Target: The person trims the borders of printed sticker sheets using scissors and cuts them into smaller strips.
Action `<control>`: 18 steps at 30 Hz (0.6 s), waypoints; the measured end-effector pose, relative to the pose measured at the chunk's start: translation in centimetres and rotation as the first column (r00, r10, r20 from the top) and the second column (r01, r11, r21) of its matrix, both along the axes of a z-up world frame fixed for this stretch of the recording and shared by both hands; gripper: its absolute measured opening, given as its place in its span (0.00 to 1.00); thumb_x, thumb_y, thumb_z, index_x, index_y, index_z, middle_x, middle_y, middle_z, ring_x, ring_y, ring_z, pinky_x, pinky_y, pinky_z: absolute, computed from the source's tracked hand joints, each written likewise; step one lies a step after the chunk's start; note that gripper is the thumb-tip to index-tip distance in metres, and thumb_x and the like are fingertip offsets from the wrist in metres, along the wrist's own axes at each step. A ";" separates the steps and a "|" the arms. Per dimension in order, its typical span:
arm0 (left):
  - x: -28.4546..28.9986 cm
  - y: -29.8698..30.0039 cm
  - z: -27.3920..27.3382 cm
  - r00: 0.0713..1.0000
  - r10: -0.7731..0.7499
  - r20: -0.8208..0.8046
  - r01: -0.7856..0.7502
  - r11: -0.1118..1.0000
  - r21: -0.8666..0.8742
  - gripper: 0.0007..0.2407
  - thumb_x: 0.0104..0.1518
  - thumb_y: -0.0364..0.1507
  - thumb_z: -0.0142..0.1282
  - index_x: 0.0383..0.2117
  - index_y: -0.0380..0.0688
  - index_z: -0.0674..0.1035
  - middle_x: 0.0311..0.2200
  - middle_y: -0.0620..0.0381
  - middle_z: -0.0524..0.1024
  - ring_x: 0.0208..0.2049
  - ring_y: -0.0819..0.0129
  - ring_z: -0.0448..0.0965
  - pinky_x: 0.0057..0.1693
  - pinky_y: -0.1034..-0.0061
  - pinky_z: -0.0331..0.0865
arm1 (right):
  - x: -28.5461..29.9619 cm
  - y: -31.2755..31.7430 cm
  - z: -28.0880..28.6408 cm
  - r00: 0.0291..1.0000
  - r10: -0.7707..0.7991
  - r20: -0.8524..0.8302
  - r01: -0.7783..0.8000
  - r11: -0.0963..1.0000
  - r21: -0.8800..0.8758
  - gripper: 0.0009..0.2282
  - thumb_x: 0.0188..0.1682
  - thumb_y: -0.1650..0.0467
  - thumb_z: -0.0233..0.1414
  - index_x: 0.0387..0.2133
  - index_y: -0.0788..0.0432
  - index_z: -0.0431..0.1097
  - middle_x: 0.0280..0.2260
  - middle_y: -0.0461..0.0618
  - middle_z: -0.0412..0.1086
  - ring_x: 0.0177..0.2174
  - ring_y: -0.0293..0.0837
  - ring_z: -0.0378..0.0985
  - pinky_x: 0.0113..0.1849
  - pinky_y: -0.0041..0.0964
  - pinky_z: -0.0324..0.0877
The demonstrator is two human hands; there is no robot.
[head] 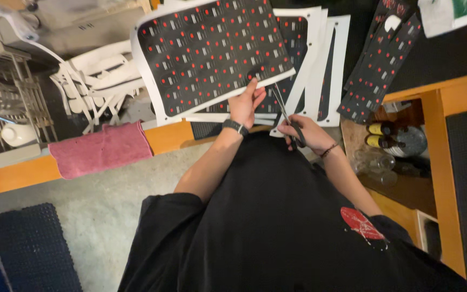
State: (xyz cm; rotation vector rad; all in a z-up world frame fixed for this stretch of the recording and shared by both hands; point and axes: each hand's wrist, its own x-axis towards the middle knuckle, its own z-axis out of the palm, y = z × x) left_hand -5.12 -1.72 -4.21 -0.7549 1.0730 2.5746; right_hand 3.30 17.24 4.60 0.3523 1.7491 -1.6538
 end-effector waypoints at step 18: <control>1.0 -0.1 1.3 0.999 -0.018 -0.032 0.014 0.990 -0.142 0.13 0.54 0.26 0.65 0.43 0.35 0.77 0.38 0.50 0.79 0.36 0.63 0.83 0.39 0.70 0.82 | -2.1 -2.6 -0.5 0.987 -0.123 -0.100 0.126 0.992 0.030 0.11 0.50 0.66 0.59 0.37 0.63 0.73 0.22 0.45 0.69 0.22 0.34 0.73 0.24 0.31 0.71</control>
